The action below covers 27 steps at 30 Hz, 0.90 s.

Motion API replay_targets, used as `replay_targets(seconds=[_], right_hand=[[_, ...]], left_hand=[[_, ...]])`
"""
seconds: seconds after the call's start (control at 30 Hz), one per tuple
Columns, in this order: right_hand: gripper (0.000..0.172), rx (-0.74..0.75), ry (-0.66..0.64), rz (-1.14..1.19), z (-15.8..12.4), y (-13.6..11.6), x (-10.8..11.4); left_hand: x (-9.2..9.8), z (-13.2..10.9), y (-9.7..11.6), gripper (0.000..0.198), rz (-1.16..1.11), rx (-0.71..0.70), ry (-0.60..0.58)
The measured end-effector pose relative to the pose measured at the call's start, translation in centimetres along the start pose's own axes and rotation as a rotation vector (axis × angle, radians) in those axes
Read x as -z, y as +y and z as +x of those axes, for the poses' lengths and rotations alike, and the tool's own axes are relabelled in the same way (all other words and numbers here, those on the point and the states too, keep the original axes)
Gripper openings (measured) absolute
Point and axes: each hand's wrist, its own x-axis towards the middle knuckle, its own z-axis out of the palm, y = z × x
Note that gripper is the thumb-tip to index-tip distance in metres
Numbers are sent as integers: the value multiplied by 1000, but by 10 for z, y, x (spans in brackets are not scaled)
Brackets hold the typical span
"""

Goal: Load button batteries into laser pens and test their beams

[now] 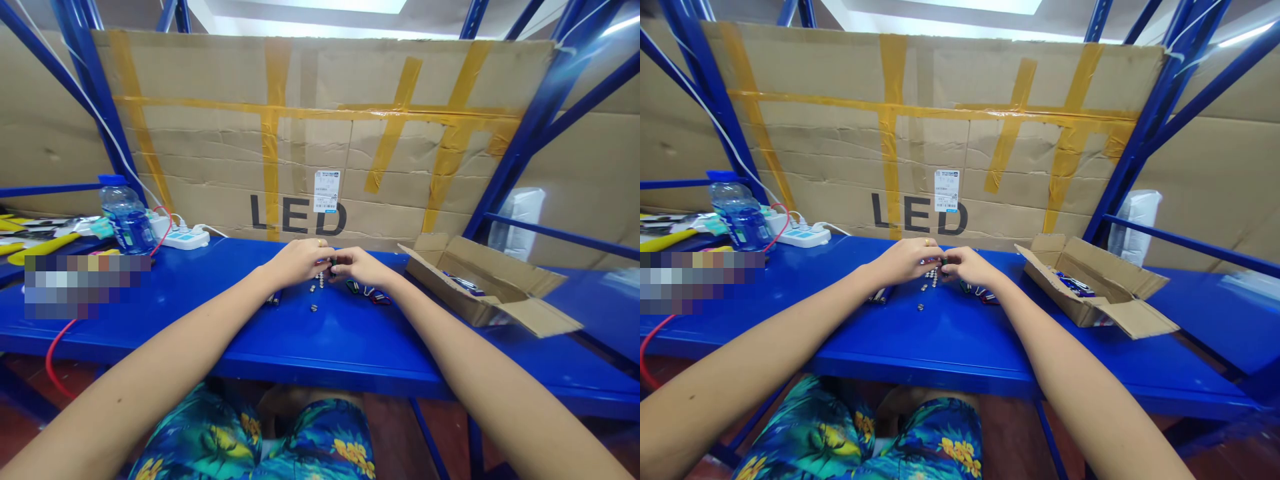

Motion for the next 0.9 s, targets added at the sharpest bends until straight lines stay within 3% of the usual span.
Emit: replay_targets(seconds=[0.23,0.67,0.9], right_hand=[[20,-9,-29,55,-1,-3,-2],[15,-4,13,-114,-5,-16,-9],[14,6,118,-25,-7,-28,-7]], left_hand=[[-4,3,-3,10,-297,121,122],[-3,3,-5,5,-514,260,74],[-10,5,-1,14,-787,390,200]])
